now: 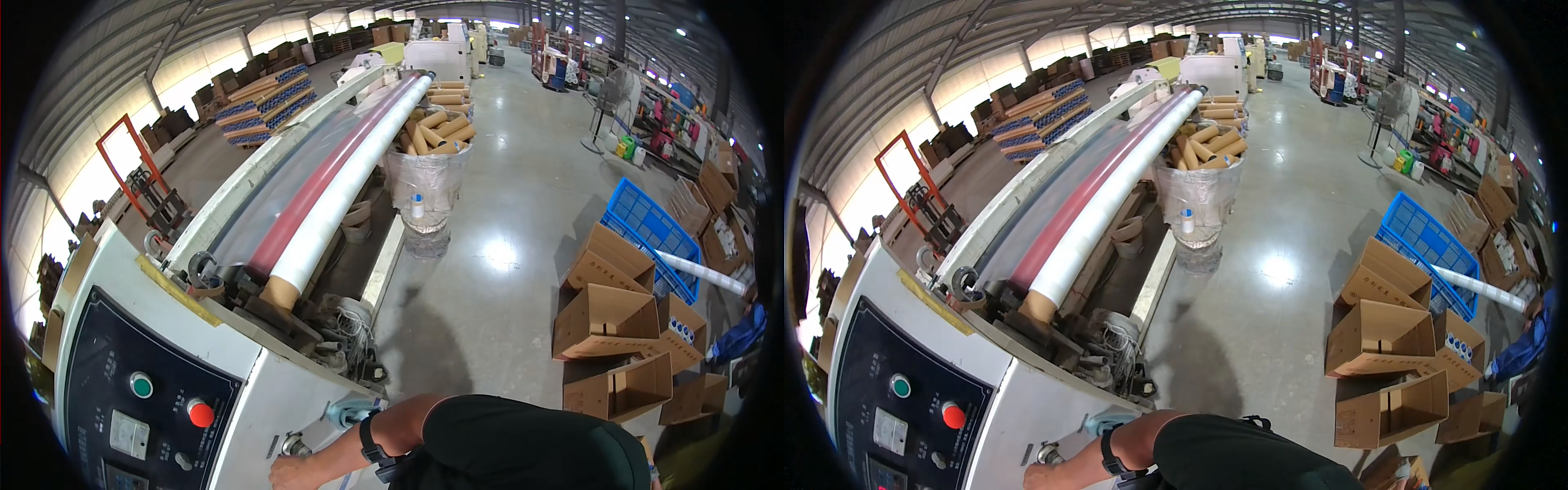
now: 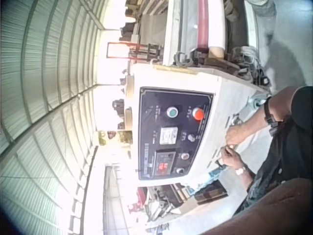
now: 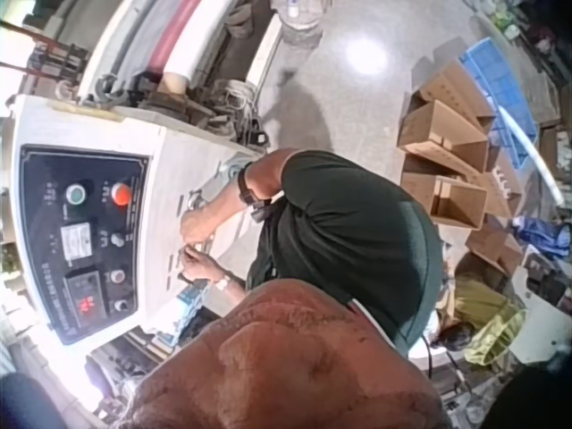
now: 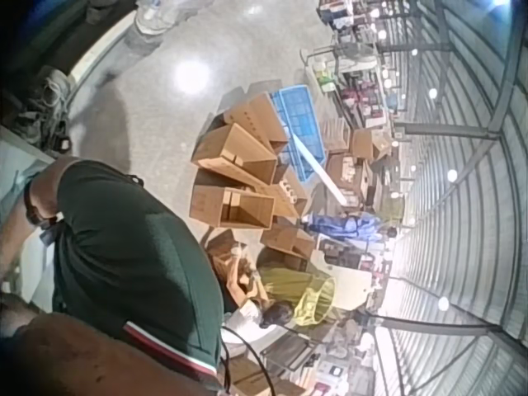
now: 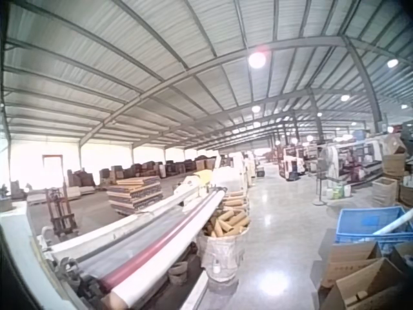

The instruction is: Replacing a finished roll of plastic wrap with a new cardboard core on a winding machine.

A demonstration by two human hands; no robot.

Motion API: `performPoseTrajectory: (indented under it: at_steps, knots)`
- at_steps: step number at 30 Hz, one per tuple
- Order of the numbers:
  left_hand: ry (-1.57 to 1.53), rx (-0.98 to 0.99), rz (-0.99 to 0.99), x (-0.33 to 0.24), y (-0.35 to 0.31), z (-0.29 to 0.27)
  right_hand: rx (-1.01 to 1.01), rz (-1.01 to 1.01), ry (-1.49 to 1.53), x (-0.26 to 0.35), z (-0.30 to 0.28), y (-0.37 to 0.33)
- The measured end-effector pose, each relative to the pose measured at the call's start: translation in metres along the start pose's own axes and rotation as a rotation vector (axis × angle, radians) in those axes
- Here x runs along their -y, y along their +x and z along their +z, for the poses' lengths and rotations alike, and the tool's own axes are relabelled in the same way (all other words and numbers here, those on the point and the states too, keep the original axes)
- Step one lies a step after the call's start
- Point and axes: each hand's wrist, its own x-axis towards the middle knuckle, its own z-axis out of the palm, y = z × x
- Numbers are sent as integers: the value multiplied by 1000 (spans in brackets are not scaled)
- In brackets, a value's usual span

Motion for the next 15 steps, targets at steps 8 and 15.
performPoseTrajectory:
  at_steps: [8, 15]
  knots:
    - [-17, 4, -1, -3, 2, 0, -36, 4, 2, 1, -5, -1]
    - [2, 16, -20, -9, 1, -3, -11, 6, -18, 1, -8, -1]
